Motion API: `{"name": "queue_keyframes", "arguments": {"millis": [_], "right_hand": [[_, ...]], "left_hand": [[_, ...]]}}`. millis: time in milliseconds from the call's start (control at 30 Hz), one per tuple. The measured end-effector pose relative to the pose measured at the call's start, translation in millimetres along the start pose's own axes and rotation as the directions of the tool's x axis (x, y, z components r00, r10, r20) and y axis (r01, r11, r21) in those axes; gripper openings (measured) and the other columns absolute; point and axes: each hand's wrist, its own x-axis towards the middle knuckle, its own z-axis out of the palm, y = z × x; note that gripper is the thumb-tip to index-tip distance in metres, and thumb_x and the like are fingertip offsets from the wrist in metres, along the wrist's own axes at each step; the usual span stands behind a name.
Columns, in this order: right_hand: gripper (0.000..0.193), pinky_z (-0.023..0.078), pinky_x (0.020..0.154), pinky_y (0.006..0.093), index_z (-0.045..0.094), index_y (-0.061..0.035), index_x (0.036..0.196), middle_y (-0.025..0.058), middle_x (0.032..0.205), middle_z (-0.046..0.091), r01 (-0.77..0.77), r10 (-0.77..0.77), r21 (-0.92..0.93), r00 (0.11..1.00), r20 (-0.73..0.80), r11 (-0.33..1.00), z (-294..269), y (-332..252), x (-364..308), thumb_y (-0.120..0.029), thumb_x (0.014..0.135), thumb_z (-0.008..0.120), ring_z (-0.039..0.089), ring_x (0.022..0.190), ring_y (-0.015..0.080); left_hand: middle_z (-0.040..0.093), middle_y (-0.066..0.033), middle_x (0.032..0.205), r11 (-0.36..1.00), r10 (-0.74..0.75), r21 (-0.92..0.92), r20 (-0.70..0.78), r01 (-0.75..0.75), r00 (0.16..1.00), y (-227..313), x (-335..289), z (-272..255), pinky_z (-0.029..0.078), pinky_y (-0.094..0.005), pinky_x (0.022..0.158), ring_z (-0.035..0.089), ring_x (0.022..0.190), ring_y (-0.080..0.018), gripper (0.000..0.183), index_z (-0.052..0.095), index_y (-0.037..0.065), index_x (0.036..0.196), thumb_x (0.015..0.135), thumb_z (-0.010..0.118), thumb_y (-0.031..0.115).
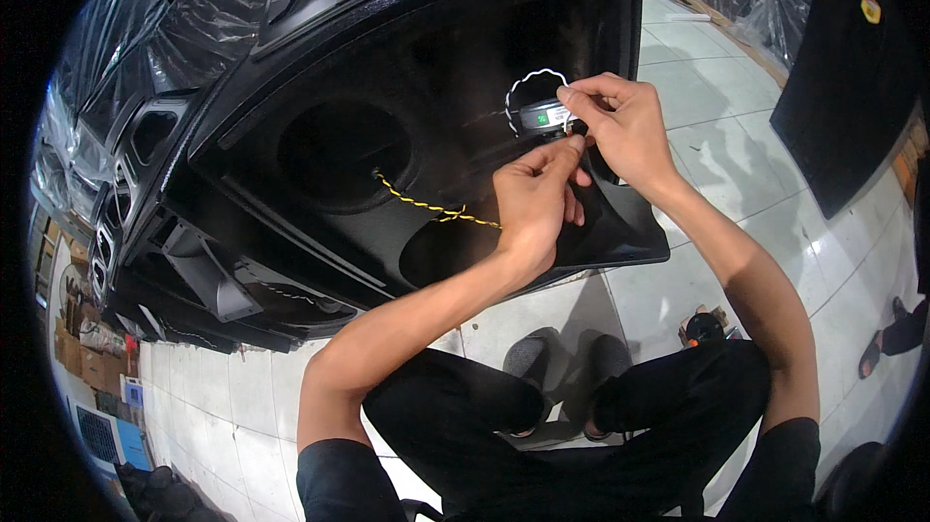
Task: The person sits on the floor and installs speakers into a large black speaker enclosure. They strip and twist wires, solder connections to a tweeter and a woofer using a soldering iron and solder, then secure the components into the enclosure.
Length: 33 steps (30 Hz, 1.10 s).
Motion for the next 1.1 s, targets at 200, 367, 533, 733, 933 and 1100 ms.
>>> {"name": "queue_keyframes", "arguments": {"millis": [200, 367, 533, 733, 933, 1100], "right_hand": [[0.023, 0.044, 0.051, 0.0222, 0.073, 0.0054, 0.099, 0.0058, 0.076, 0.067, -0.001, 0.001, 0.011, 1.0, 0.009, 1.0, 1, -2, 0, -0.017, 0.092, 0.071, 0.056, 0.061, 0.0071], [0.023, 0.043, 0.05, 0.0223, 0.073, 0.0057, 0.098, 0.0054, 0.076, 0.066, 0.028, -0.028, 0.009, 1.0, -0.007, 1.0, 2, 2, 0, -0.017, 0.092, 0.072, 0.056, 0.061, 0.0068], [0.024, 0.044, 0.05, 0.022, 0.073, 0.0059, 0.097, 0.0052, 0.077, 0.066, 0.021, -0.021, -0.003, 1.0, -0.003, 1.0, 1, 2, 1, -0.017, 0.092, 0.072, 0.056, 0.061, 0.0068], [0.025, 0.045, 0.051, 0.0216, 0.073, 0.0047, 0.101, 0.006, 0.079, 0.067, 0.075, -0.073, -0.082, 0.997, 0.022, 0.994, -2, -2, -2, -0.019, 0.092, 0.072, 0.057, 0.063, 0.007], [0.031, 0.047, 0.056, 0.0264, 0.075, 0.0027, 0.102, 0.0088, 0.084, 0.071, -0.016, 0.015, -0.032, 0.999, -0.031, 0.999, -19, -15, -3, -0.026, 0.09, 0.074, 0.062, 0.069, 0.0116], [0.035, 0.046, 0.051, 0.0247, 0.074, 0.0009, 0.108, 0.0055, 0.082, 0.069, -0.091, 0.075, -0.19, 0.993, -0.086, 0.978, -61, -48, -20, -0.03, 0.093, 0.071, 0.059, 0.066, 0.0083]], "left_hand": [[0.065, -0.008, 0.077, 1.0, 0.018, 0.022, -0.019, -0.017, 1.0, 6, -2, -6, 0.045, -0.0276, 0.044, 0.047, 0.047, -0.0084, 0.019, 0.07, -0.004, 0.104, 0.095, 0.065, 0.012], [0.066, -0.0083, 0.078, 0.998, 0.013, -0.068, -0.038, -0.015, 0.999, 7, 2, -4, 0.045, -0.0279, 0.046, 0.047, 0.048, -0.0081, 0.017, 0.071, -0.004, 0.102, 0.096, 0.065, 0.01], [0.066, -0.0081, 0.075, 0.992, 0.014, -0.125, -0.047, -0.02, 0.999, 2, 6, -2, 0.045, -0.0265, 0.043, 0.045, 0.045, -0.0078, 0.019, 0.071, -0.005, 0.1, 0.097, 0.064, 0.012], [0.066, -0.0061, 0.076, 0.999, 0.004, -0.044, -0.03, -0.005, 1.0, 6, 4, -6, 0.043, -0.0283, 0.045, 0.043, 0.044, -0.0081, 0.015, 0.072, -0.001, 0.099, 0.096, 0.065, 0.013], [0.068, -0.0092, 0.081, 0.99, -0.088, 0.122, 0.123, 0.073, 0.989, 30, -3, -21, 0.046, -0.0269, 0.046, 0.049, 0.048, -0.0084, 0.02, 0.07, -0.005, 0.102, 0.095, 0.067, 0.014], [0.072, -0.0116, 0.083, 0.849, 0.046, 0.493, 0.286, -0.188, 0.957, 90, -26, -46, 0.048, -0.0239, 0.05, 0.059, 0.054, -0.0096, 0.031, 0.071, -0.007, 0.107, 0.094, 0.069, 0.02]]}}
